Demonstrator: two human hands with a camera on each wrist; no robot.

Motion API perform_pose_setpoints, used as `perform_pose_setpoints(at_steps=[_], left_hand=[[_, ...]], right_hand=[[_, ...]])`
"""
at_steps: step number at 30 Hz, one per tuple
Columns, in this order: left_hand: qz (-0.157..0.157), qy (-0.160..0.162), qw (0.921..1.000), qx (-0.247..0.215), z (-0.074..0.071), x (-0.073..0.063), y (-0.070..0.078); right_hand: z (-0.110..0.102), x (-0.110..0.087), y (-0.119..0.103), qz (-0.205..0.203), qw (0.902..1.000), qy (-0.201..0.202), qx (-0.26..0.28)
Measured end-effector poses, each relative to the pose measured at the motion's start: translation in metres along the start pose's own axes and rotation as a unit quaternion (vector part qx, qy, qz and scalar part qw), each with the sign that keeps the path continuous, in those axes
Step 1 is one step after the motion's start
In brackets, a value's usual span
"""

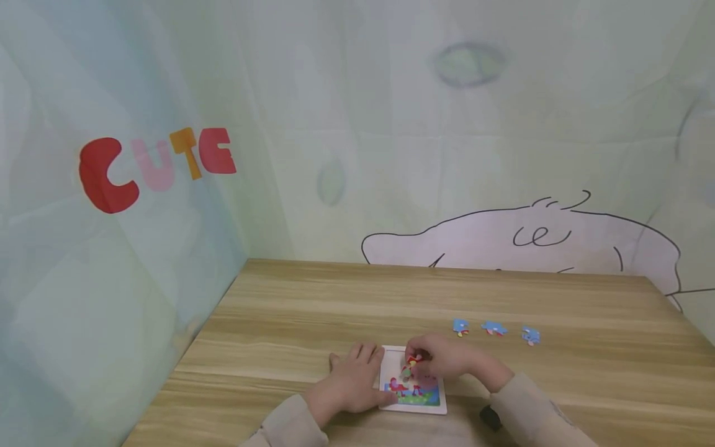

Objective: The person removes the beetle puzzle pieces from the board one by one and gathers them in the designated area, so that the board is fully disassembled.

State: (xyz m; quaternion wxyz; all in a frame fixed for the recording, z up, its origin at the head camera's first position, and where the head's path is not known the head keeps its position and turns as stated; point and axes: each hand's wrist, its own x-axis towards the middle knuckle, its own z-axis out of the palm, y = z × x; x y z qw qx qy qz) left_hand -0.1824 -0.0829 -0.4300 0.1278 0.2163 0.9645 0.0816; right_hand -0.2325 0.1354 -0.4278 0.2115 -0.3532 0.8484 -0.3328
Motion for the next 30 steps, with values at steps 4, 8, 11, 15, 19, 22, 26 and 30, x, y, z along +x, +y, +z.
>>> perform_pose_setpoints(at_steps=[4,8,11,15,19,22,26,30], left_hand=[[0.000,0.002,1.0000,0.002,0.001,0.000,0.000],[-0.001,0.002,1.0000,0.005,0.003,0.002,-0.001],[-0.002,0.001,1.0000,0.008,0.005,0.003,-0.002],[0.000,0.006,0.9999,0.014,0.007,0.004,-0.002],[0.003,0.014,0.9997,0.019,0.007,0.003,-0.002],[0.005,0.016,0.9996,0.021,0.006,0.002,-0.002],[0.006,0.017,0.9997,0.019,0.005,0.001,-0.001],[0.007,0.019,0.9997,0.013,0.004,0.000,-0.001]], right_hand=[[-0.005,-0.004,0.001,0.004,0.9999,0.015,-0.004],[-0.012,-0.009,0.000,0.002,0.9997,0.023,-0.013],[-0.017,-0.014,0.002,-0.004,0.9996,0.026,-0.007],[-0.023,-0.024,0.006,0.001,0.9993,0.036,0.012],[-0.029,-0.035,0.010,0.027,0.9979,0.043,0.039],[-0.033,-0.043,0.015,0.033,0.9970,0.055,0.042],[-0.038,-0.054,0.024,0.019,0.9965,0.073,0.035],[-0.044,-0.064,0.032,0.031,0.9953,0.086,0.033]])
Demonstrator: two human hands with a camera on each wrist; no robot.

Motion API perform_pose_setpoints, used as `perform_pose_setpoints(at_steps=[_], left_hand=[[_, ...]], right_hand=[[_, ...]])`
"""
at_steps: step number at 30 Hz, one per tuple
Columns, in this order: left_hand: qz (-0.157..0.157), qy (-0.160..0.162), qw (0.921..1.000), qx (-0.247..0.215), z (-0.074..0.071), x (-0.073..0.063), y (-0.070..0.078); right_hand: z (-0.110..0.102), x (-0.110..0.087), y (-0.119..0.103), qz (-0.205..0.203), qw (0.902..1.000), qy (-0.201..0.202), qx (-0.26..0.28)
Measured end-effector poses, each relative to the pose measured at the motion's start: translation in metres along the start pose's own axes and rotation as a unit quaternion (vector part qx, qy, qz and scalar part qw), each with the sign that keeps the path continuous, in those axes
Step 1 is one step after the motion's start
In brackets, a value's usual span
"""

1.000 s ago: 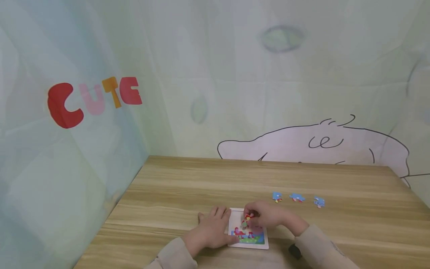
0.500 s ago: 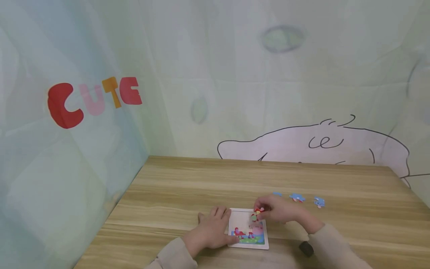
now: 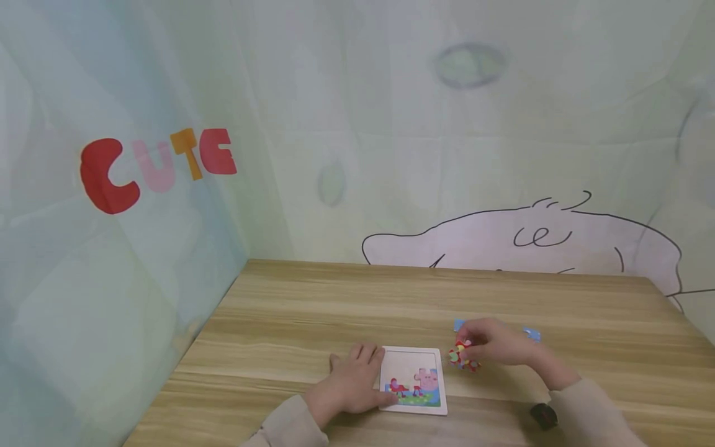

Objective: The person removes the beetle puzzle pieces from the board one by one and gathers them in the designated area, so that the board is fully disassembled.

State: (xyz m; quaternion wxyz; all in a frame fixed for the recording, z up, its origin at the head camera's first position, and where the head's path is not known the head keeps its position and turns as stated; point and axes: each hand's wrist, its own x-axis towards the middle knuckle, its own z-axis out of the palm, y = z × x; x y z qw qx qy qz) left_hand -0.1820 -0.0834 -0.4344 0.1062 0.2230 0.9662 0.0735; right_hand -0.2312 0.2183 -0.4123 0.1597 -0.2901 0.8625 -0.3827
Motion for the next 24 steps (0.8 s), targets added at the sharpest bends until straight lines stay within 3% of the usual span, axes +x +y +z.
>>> perform_pose_setpoints(at_steps=[7,17,24], left_hand=[[0.000,-0.001,1.0000,0.001,0.001,0.000,0.000],[-0.005,-0.013,0.9999,0.002,0.001,0.001,0.000],[-0.005,-0.013,0.9999,-0.006,0.002,0.002,-0.001]], right_hand=[[-0.012,-0.013,0.007,0.031,0.9993,0.018,-0.008],[-0.023,-0.025,0.026,-0.006,0.9999,0.008,-0.013],[-0.032,-0.032,0.034,0.017,0.9991,0.005,-0.037]])
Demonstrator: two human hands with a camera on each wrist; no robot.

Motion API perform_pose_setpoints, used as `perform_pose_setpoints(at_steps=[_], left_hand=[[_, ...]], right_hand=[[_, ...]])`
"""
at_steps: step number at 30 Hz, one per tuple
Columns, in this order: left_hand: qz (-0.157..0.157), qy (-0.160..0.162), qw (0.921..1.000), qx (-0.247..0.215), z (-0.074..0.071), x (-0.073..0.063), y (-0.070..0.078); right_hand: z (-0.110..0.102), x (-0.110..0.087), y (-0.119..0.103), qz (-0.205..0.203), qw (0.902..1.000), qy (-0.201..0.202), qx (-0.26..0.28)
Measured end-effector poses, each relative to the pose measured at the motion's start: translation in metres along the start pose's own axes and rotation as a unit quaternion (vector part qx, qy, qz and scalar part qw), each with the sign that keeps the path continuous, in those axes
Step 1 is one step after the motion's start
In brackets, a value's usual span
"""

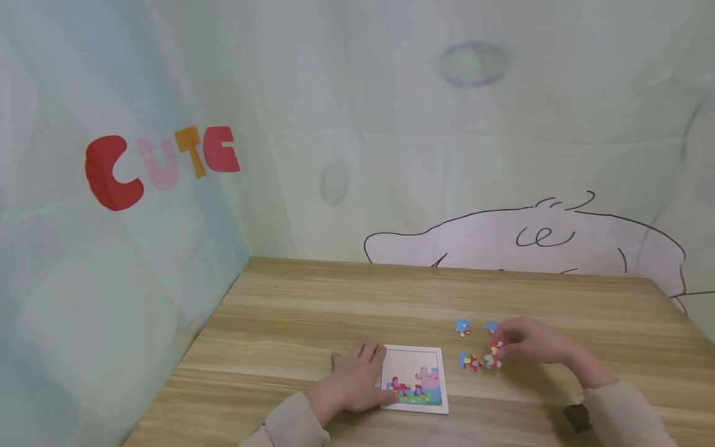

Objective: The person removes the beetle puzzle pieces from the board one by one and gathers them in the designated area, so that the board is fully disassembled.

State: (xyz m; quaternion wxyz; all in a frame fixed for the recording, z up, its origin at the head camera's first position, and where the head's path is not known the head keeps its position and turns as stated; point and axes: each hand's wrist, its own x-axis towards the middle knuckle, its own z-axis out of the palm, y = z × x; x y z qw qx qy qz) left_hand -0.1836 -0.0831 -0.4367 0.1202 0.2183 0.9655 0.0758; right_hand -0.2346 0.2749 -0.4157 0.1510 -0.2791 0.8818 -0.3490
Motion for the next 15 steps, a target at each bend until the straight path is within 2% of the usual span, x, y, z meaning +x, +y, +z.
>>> perform_pose_setpoints(at_steps=[6,15], left_hand=[[0.001,0.002,1.0000,0.002,-0.0012,0.0000,0.0008],[-0.001,0.004,1.0000,-0.002,0.0001,0.0006,0.0003]], right_hand=[[-0.0035,-0.0050,0.0073,0.003,0.9996,-0.019,0.023],[-0.0046,-0.0084,0.0099,0.031,0.9987,-0.038,0.009]])
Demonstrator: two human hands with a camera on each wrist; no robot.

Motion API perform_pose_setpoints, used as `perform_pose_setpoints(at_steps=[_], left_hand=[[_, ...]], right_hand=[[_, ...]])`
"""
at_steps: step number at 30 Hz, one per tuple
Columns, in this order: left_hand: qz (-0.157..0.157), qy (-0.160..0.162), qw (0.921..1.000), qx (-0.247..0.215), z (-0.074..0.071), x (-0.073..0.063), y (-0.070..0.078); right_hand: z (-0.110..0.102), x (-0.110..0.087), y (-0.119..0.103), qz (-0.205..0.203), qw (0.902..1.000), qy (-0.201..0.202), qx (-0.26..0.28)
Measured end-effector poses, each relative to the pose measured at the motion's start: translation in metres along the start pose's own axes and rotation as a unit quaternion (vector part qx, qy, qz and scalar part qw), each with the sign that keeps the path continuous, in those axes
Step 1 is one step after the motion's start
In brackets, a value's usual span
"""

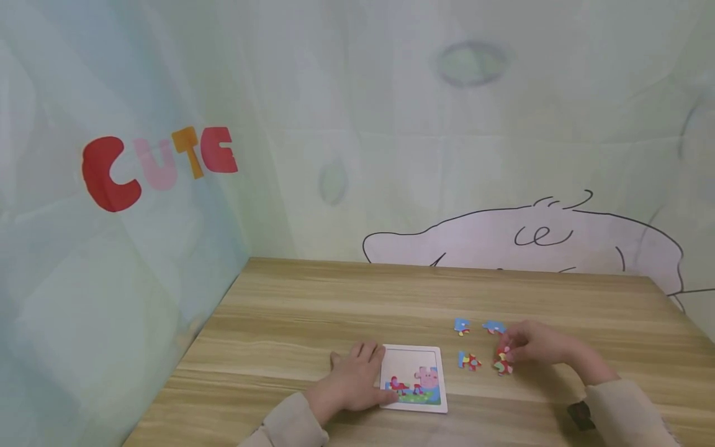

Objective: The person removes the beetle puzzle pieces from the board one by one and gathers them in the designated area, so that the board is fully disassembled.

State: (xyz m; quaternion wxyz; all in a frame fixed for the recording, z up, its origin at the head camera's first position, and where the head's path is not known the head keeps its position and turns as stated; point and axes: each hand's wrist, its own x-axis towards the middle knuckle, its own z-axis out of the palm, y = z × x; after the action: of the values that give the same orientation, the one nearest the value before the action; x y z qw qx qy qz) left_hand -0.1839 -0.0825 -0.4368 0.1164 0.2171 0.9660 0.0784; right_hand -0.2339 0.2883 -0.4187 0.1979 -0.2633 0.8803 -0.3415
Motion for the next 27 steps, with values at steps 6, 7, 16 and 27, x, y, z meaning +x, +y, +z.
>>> perform_pose_setpoints(at_steps=[6,7,16,27], left_hand=[[0.001,-0.002,1.0000,0.003,-0.001,0.000,0.000],[0.001,-0.003,1.0000,0.004,-0.001,0.000,0.000],[-0.001,-0.006,1.0000,0.005,-0.001,-0.001,0.000],[-0.004,-0.010,0.9999,-0.004,-0.001,0.000,0.000]], right_hand=[[0.001,0.001,0.002,0.004,0.9997,0.001,-0.026],[0.001,0.001,0.002,0.005,0.9994,0.003,-0.034],[0.004,0.002,0.005,-0.002,0.9988,0.009,-0.047],[0.005,0.003,0.011,-0.006,0.9992,0.012,-0.037]])
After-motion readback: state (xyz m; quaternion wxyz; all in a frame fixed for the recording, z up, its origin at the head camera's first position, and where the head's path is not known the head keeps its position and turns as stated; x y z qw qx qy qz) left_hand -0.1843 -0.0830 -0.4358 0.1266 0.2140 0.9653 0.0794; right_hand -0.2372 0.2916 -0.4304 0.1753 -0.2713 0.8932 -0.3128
